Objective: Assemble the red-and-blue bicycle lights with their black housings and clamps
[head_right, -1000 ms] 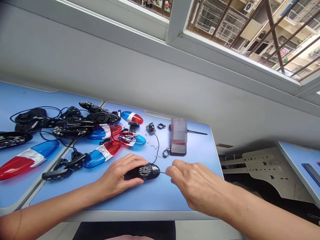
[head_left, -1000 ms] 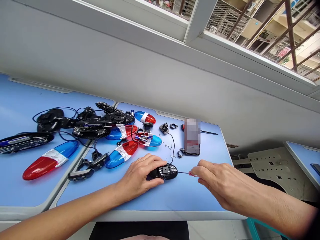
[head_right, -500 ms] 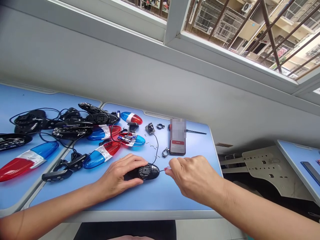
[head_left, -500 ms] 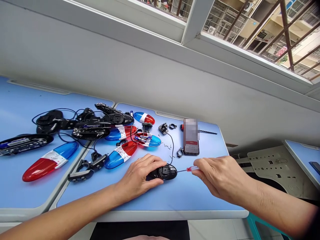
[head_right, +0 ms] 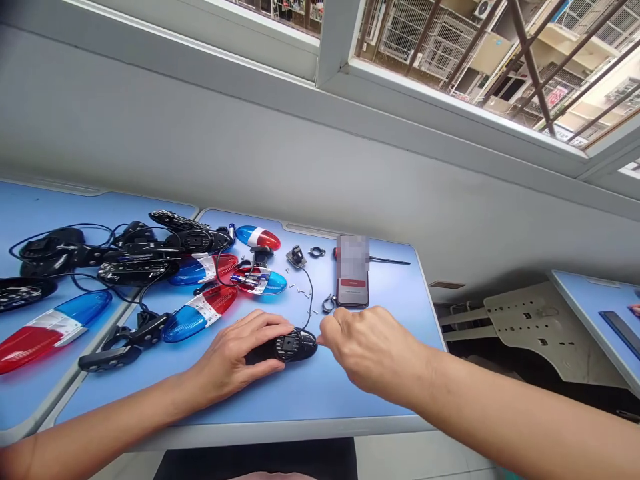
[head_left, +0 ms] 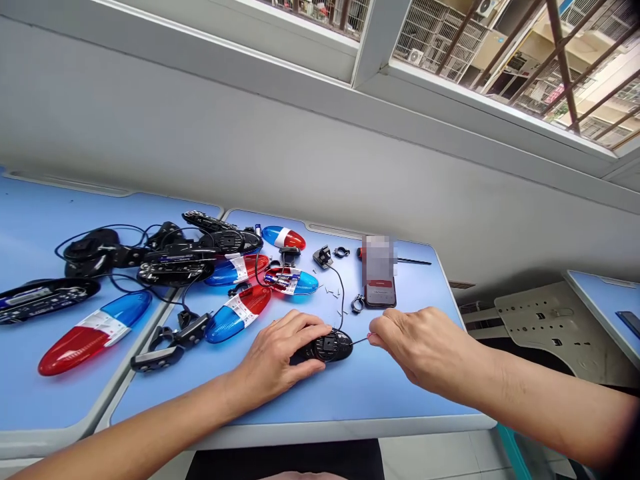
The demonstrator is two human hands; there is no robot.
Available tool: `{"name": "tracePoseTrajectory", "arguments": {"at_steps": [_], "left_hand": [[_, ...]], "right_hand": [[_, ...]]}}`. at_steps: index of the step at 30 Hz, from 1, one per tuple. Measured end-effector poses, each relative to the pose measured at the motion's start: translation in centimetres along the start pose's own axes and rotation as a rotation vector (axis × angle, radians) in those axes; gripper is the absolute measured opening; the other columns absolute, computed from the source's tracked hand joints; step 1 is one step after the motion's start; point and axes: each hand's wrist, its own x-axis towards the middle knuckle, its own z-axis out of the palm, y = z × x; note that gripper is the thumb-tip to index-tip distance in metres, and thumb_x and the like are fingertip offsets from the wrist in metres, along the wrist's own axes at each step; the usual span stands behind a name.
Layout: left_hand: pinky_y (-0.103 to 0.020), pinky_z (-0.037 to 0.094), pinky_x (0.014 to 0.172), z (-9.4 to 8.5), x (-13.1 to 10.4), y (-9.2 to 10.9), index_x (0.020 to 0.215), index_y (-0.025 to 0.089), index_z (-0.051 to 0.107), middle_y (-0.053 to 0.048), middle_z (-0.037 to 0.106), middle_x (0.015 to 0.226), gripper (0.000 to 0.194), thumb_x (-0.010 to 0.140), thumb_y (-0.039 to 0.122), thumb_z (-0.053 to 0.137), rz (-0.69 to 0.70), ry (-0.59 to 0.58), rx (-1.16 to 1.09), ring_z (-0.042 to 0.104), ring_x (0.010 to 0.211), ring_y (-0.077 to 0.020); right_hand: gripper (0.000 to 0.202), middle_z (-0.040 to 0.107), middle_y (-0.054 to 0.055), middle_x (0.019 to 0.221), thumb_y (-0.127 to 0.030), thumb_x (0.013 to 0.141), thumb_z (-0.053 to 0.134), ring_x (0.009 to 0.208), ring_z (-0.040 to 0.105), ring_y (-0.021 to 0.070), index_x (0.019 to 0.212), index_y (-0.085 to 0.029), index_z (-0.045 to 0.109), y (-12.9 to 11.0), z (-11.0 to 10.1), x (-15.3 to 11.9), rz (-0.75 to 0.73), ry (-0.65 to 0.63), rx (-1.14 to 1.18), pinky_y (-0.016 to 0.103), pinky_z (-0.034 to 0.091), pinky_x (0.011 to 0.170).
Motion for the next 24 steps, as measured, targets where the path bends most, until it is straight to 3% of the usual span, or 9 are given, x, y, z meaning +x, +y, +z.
{"name": "tracePoseTrajectory", "arguments": {"at_steps": [6, 11, 15, 18, 21, 24], "left_hand": [[-0.038, 0.048, 0.086, 0.3, -0.1, -0.2, 0.13, 0.027, 0.053, -0.007, 0.062, 0.12, 0.045, 0.087, 0.024, 0.067, 0.018, 0.003, 0.006, 0.057, 0.103, -0.0243], [-0.037, 0.049, 0.086, 0.4, -0.4, -0.4, 0.131, 0.028, 0.053, -0.007, 0.062, 0.12, 0.047, 0.086, 0.021, 0.068, 0.044, 0.016, -0.001, 0.056, 0.105, -0.0239], [-0.037, 0.05, 0.088, 0.3, -0.3, -0.4, 0.13, 0.027, 0.053, -0.007, 0.062, 0.12, 0.047, 0.086, 0.021, 0.069, 0.048, 0.023, -0.016, 0.057, 0.106, -0.0234], [-0.038, 0.051, 0.088, 0.2, -0.2, -0.4, 0.129, 0.027, 0.054, -0.008, 0.062, 0.12, 0.046, 0.086, 0.022, 0.069, 0.048, 0.022, -0.021, 0.058, 0.106, -0.0233], [-0.038, 0.051, 0.088, 0.3, -0.1, -0.4, 0.129, 0.026, 0.055, -0.008, 0.063, 0.119, 0.044, 0.086, 0.023, 0.068, 0.045, 0.027, -0.017, 0.059, 0.106, -0.0233], [-0.038, 0.052, 0.087, 0.4, -0.2, -0.4, 0.129, 0.027, 0.055, -0.008, 0.063, 0.119, 0.043, 0.087, 0.024, 0.067, 0.037, 0.026, -0.014, 0.059, 0.106, -0.0237]], "right_hand": [[0.021, 0.064, 0.003, 0.062, -0.024, 0.1, 0.046, 0.046, 0.055, 0.014, 0.083, -0.016, 0.056, -1.2, -1.9, 1.5, 0.293, -0.235, 0.073, 0.03, 0.012, 0.045], [0.025, 0.066, 0.005, 0.062, -0.03, 0.102, 0.043, 0.052, 0.061, 0.0184, 0.086, -0.016, 0.058, -1.2, -2.5, 2.0, 0.422, -0.288, 0.127, 0.029, 0.017, 0.047], [0.023, 0.07, 0.007, 0.079, -0.033, 0.1, 0.043, 0.058, 0.063, 0.0194, 0.093, -0.016, 0.058, -0.8, -3.1, 1.3, 0.31, -0.226, 0.214, 0.028, 0.02, 0.046], [0.008, 0.07, 0.006, 0.091, -0.014, 0.088, 0.056, 0.062, 0.063, 0.0163, 0.096, -0.016, 0.057, -0.4, -3.3, 0.7, 0.156, -0.247, 0.238, 0.026, 0.022, 0.045], [0.026, 0.069, 0.004, 0.084, 0.001, 0.073, 0.059, 0.057, 0.06, 0.0141, 0.094, -0.014, 0.058, -0.5, -2.9, 0.6, 0.065, -0.296, 0.182, 0.027, 0.02, 0.043], [0.02, 0.066, 0.003, 0.073, -0.002, 0.077, 0.057, 0.05, 0.057, 0.0148, 0.094, -0.013, 0.058, -0.9, -2.4, 1.0, 0.065, -0.26, 0.149, 0.029, 0.018, 0.041]]}}
